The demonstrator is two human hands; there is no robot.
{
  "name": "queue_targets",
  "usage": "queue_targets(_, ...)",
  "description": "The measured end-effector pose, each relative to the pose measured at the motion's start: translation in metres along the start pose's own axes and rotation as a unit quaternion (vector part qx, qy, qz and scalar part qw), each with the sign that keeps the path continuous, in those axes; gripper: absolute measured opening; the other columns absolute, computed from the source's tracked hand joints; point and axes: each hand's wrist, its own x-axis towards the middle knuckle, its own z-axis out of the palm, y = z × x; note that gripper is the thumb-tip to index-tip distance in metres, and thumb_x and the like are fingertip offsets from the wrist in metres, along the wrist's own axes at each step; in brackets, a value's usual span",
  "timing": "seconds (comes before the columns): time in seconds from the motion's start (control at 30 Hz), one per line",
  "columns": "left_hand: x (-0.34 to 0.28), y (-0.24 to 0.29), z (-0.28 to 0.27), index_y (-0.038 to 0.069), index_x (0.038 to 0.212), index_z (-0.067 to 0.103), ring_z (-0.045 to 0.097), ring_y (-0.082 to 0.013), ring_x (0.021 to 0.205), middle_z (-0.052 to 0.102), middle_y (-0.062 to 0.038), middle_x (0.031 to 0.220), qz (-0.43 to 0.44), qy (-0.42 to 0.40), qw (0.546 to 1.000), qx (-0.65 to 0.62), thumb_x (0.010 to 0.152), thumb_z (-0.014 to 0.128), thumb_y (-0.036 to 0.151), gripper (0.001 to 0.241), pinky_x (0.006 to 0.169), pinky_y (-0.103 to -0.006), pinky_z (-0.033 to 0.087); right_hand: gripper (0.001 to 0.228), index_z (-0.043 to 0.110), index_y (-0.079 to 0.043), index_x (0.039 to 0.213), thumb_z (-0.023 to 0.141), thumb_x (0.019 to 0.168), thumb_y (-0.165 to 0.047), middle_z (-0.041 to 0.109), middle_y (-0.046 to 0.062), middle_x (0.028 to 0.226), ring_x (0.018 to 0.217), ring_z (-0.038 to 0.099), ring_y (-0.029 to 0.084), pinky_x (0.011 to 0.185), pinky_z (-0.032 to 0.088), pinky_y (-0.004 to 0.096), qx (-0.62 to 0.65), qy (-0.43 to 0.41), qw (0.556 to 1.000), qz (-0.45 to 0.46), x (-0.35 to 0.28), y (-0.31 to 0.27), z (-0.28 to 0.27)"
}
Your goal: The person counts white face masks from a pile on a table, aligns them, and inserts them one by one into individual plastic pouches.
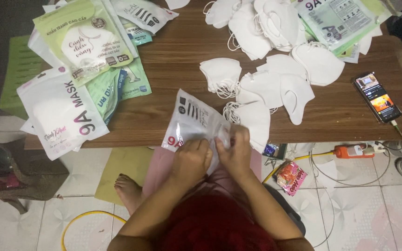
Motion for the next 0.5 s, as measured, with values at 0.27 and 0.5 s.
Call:
queue_targets(0.27,0.006,0.011,0.001,0.008,0.097,0.067,0.067,-0.0282,0.074,0.063,-0.01,0.083,-0.032,0.018,0.999,-0.004,0.091,0.06,0.016,0.012,0.062,-0.035,0.056,0.014,0.074,-0.006,0.1,0.074,0.087,-0.01,0.077,0.016,0.089,0.09,0.075,0.031,0.075,0.059,0.04,0.183,-0.095,0.969,0.138,-0.044,0.012,0.022)
queue_targets(0.5,0.002,-0.053,-0.013,0.0,0.105,0.066,0.071,-0.0453,0.08,0.051,-0.014,0.104,-0.31,-0.095,0.944,-0.063,0.07,0.075,0.001,0.036,0.066,-0.0536,0.062,0.022,0.075,-0.02,0.108,0.073,0.087,-0.019,0.076,0.012,0.083,0.085,0.075,0.036,0.075,0.06,0.048,0.029,-0.151,0.967,0.201,0.003,0.006,-0.006)
